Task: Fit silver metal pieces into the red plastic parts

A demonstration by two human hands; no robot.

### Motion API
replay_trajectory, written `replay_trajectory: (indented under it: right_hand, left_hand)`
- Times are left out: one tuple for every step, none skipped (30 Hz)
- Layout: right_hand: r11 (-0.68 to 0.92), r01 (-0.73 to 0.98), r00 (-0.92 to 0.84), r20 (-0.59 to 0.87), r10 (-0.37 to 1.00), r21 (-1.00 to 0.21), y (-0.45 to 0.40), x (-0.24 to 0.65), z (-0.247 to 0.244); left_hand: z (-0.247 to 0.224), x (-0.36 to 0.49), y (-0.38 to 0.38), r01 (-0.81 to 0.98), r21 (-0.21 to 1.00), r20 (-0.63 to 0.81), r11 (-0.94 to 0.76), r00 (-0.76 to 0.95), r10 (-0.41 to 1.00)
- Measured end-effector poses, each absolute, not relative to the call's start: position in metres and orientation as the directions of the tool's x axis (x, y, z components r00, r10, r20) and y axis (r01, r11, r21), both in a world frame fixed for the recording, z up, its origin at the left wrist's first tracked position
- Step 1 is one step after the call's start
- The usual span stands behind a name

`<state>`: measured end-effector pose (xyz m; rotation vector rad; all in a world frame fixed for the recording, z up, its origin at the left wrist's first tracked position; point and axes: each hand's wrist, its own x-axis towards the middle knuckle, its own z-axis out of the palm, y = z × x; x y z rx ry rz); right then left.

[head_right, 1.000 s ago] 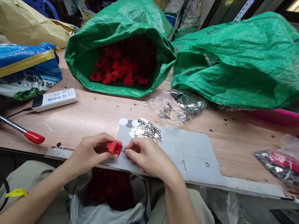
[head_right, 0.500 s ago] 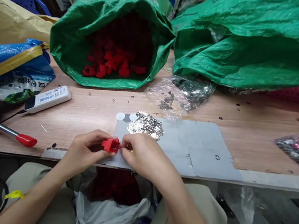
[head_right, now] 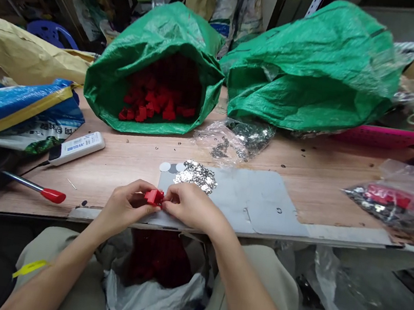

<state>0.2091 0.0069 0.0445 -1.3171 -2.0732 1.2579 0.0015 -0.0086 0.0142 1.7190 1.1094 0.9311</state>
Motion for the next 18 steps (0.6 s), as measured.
replay_trajectory:
  right_hand:
    - [0.09,0.468,-0.517,-0.19,0.835,-0.879,0.009,0.213,0.044]
    - [0.016,0.415,-0.542,-0.233,0.808,-0.91,0.01,0.217,0.044]
    - [-0.045,0.366,-0.556,-0.258,0.79,-0.93,0.011,0.22,0.045]
    - [-0.082,0.323,-0.56,-0.26,0.787,-0.943,0.011,0.222,0.045]
    - [-0.084,0.284,-0.554,-0.235,0.799,-0.955,0.01,0.222,0.045]
    - [-0.058,0.253,-0.538,-0.19,0.821,-0.966,0.009,0.22,0.045]
    - [-0.016,0.229,-0.514,-0.134,0.847,-0.973,0.008,0.216,0.045]
    - [0.034,0.213,-0.486,-0.076,0.871,-0.977,0.006,0.211,0.045]
    - [0.087,0.2,-0.46,-0.015,0.888,-0.976,0.004,0.205,0.044]
    - [0.138,0.191,-0.44,0.041,0.897,-0.972,0.002,0.198,0.043]
    - [0.186,0.187,-0.424,0.092,0.901,-0.965,0.0,0.192,0.043]
    - [0.229,0.186,-0.411,0.136,0.901,-0.955,-0.001,0.186,0.042]
    - [0.268,0.187,-0.396,0.177,0.901,-0.945,-0.003,0.18,0.042]
    - [0.298,0.19,-0.38,0.21,0.901,-0.935,-0.003,0.176,0.042]
    - [0.32,0.196,-0.365,0.234,0.901,-0.927,-0.004,0.174,0.042]
    - [0.333,0.204,-0.353,0.248,0.902,-0.921,-0.004,0.172,0.042]
    - [0.342,0.211,-0.347,0.257,0.902,-0.916,-0.004,0.171,0.042]
    - [0.349,0.218,-0.346,0.262,0.901,-0.911,-0.004,0.17,0.042]
  left_hand:
    - [0.014,0.002,-0.009,0.262,0.943,0.122,-0.206,0.305,0.944]
    - [0.013,0.002,-0.009,0.216,0.96,0.115,-0.178,0.274,0.955]
    - [0.014,0.002,-0.008,0.154,0.977,0.111,-0.15,0.234,0.966]
    - [0.015,0.001,-0.007,0.078,0.99,0.105,-0.121,0.189,0.976]
    - [0.016,0.0,-0.006,-0.014,0.996,0.091,-0.09,0.143,0.985]
    - [0.018,-0.001,-0.004,-0.111,0.992,0.064,-0.053,0.101,0.993]
    - [0.02,-0.003,-0.003,-0.206,0.979,0.023,-0.007,0.073,0.997]
    - [0.022,-0.004,-0.001,-0.295,0.954,-0.027,0.043,0.059,0.998]
    - [0.024,-0.005,0.0,-0.374,0.923,-0.077,0.094,0.061,0.995]
    - [0.025,-0.005,0.001,-0.437,0.888,-0.123,0.142,0.073,0.99]
    - [0.026,-0.006,0.001,-0.481,0.857,-0.157,0.183,0.095,0.983]
    - [0.027,-0.006,0.001,-0.51,0.833,-0.179,0.215,0.12,0.977]
    - [0.027,-0.005,0.001,-0.53,0.814,-0.192,0.239,0.144,0.971]
    - [0.028,-0.004,0.0,-0.54,0.801,-0.201,0.26,0.166,0.965]
    - [0.028,-0.003,-0.001,-0.545,0.792,-0.206,0.275,0.187,0.961]
    - [0.029,-0.002,-0.003,-0.545,0.787,-0.206,0.288,0.208,0.956]
    - [0.029,-0.001,-0.004,-0.543,0.785,-0.203,0.299,0.23,0.952]
    - [0.029,-0.001,-0.005,-0.541,0.783,-0.2,0.308,0.25,0.947]
